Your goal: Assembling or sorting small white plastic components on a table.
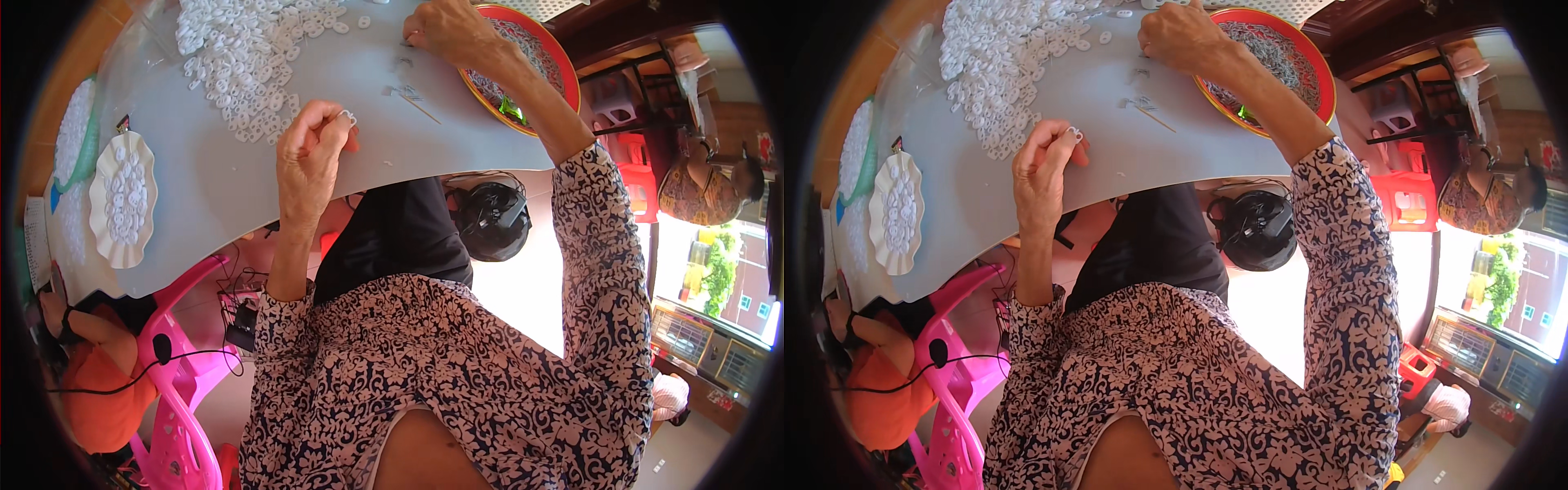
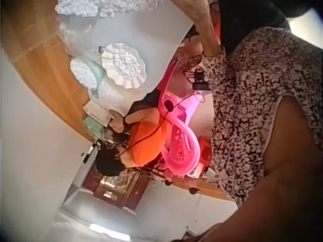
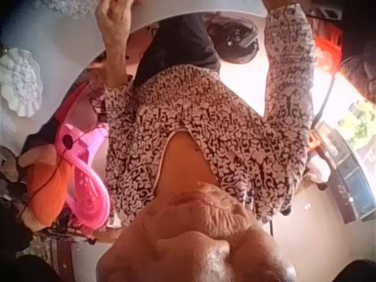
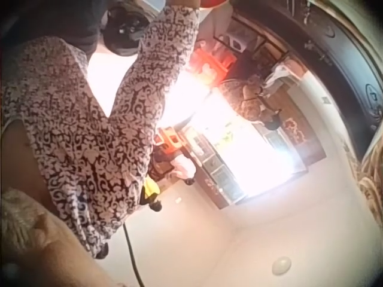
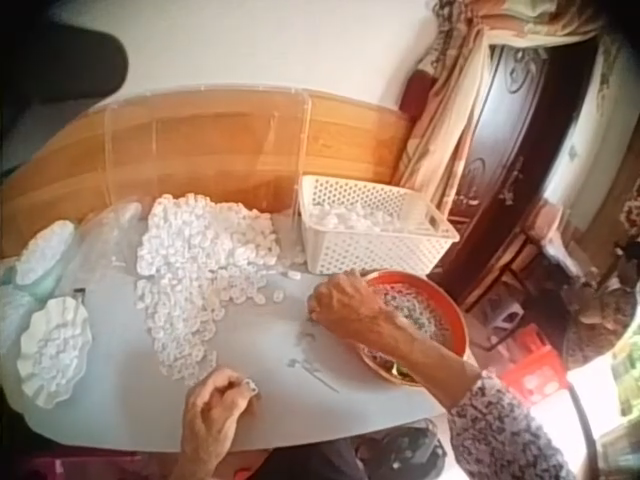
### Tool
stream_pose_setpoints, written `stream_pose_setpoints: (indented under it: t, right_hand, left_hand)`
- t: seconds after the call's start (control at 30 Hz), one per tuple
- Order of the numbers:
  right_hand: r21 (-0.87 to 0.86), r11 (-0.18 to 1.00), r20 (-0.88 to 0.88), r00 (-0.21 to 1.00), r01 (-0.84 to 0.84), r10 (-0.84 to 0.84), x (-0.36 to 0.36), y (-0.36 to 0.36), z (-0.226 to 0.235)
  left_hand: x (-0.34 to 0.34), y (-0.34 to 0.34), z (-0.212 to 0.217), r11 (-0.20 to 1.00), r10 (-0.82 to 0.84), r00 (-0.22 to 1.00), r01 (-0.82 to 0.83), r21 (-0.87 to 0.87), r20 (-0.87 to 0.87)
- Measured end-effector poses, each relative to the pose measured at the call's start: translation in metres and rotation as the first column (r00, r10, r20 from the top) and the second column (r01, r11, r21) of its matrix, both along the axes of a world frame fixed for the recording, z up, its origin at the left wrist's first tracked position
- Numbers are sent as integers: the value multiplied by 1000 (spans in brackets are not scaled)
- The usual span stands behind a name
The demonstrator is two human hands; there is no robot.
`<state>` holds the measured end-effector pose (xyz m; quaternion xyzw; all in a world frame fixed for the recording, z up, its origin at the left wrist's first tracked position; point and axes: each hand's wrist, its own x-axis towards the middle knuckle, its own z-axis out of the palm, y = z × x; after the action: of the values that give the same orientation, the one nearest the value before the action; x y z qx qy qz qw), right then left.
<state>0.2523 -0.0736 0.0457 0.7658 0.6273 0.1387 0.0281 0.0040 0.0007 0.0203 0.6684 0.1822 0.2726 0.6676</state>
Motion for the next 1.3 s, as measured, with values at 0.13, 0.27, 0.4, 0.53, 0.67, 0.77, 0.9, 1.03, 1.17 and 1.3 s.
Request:
stream_pose_setpoints:
  t: [0.13, 0.27, 0.4, 0.53, 0.67, 0.77, 0.9, 1.03, 1.17, 1.3]
  right_hand:
    - [31, 994, 160, 982, -104, 98, 1, 1, -20]
    - [183, 969, 219, 967, -168, 126, -5, 10, -22]
    - [-35, 999, 8, 1000, 30, -30, -14, 19, -7]
    - [272, 961, -631, 762, 42, 145, -56, 8, 1]
    - [206, 930, -965, 223, 304, 141, -99, -15, 1]
    - [146, 924, -989, 24, 352, 147, -118, -28, -8]
    - [197, 864, -923, -210, 464, 323, -127, -33, -19]
    - [263, 850, -880, -247, 457, 405, -126, -34, -28]
    - [297, 830, -848, -269, 472, 456, -127, -35, -31]
    - [316, 818, -840, -259, 481, 476, -130, -32, -30]
  left_hand:
    - [0, -1, 0, 1000, -3, 1000, 2, 27, 5]
    - [0, -1, 0, 999, -3, 1000, 3, 52, -4]
    - [3, 2, 3, 998, 26, 999, -24, 51, -35]
    - [0, 7, -1, 999, 25, 999, -26, -35, -33]
    - [2, 9, -9, 992, -32, 998, 39, -122, 60]
    - [2, 8, -11, 993, -32, 998, 38, -107, 62]
    - [1, 8, -9, 996, -35, 999, 38, -76, 37]
    - [2, 7, -11, 999, -49, 998, 49, -11, 33]
    - [2, 6, -10, 998, -55, 998, 55, 1, 19]
    - [2, 6, -7, 997, -60, 998, 60, 41, 5]
